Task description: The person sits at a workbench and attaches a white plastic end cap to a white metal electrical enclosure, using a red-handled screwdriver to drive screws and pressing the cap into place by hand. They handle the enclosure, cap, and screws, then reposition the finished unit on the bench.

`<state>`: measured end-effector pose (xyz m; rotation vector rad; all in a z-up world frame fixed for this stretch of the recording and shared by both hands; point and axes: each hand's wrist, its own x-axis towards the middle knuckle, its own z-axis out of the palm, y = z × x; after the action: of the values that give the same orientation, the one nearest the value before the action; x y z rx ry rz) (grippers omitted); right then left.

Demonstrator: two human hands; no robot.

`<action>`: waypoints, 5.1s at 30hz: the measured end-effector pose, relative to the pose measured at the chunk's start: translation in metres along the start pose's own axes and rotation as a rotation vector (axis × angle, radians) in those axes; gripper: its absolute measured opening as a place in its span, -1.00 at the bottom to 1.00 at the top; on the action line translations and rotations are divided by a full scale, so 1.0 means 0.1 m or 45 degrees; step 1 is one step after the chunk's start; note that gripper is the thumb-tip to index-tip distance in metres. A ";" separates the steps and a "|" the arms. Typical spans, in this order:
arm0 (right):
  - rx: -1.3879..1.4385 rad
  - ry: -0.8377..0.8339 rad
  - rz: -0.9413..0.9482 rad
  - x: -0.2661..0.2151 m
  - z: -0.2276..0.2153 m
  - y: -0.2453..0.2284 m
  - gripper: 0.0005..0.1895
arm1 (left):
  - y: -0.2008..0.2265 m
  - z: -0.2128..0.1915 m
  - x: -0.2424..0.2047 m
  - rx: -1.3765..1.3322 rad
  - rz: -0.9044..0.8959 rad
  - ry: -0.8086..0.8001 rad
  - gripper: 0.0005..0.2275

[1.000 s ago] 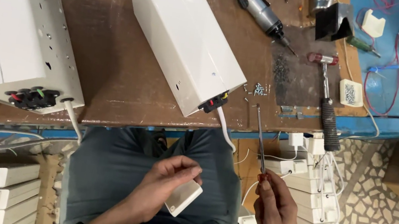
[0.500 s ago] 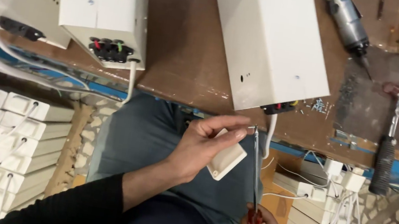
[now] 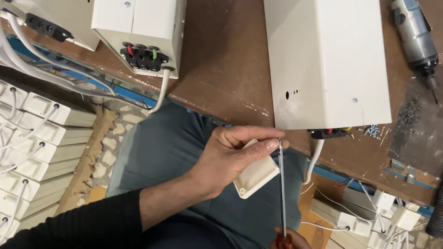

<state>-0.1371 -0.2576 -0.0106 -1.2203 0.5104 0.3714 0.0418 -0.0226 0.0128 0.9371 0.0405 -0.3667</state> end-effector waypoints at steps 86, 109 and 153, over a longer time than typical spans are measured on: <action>-1.289 0.163 -1.159 0.62 1.67 -1.01 -0.28 | 0.40 -0.37 -0.50 0.458 0.223 0.160 -0.83; -1.214 0.117 -1.041 0.60 1.65 -1.14 -0.30 | 0.38 -0.38 -0.55 0.697 0.545 -0.107 -0.82; -0.724 0.155 -0.894 0.52 1.00 -0.77 -0.91 | 0.11 -0.22 -0.44 -0.599 -0.721 -0.260 -0.35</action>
<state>-0.0360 -0.1859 0.0465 -1.8859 0.0444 -0.1789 0.0069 0.0141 0.0169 0.4028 0.1990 -0.9317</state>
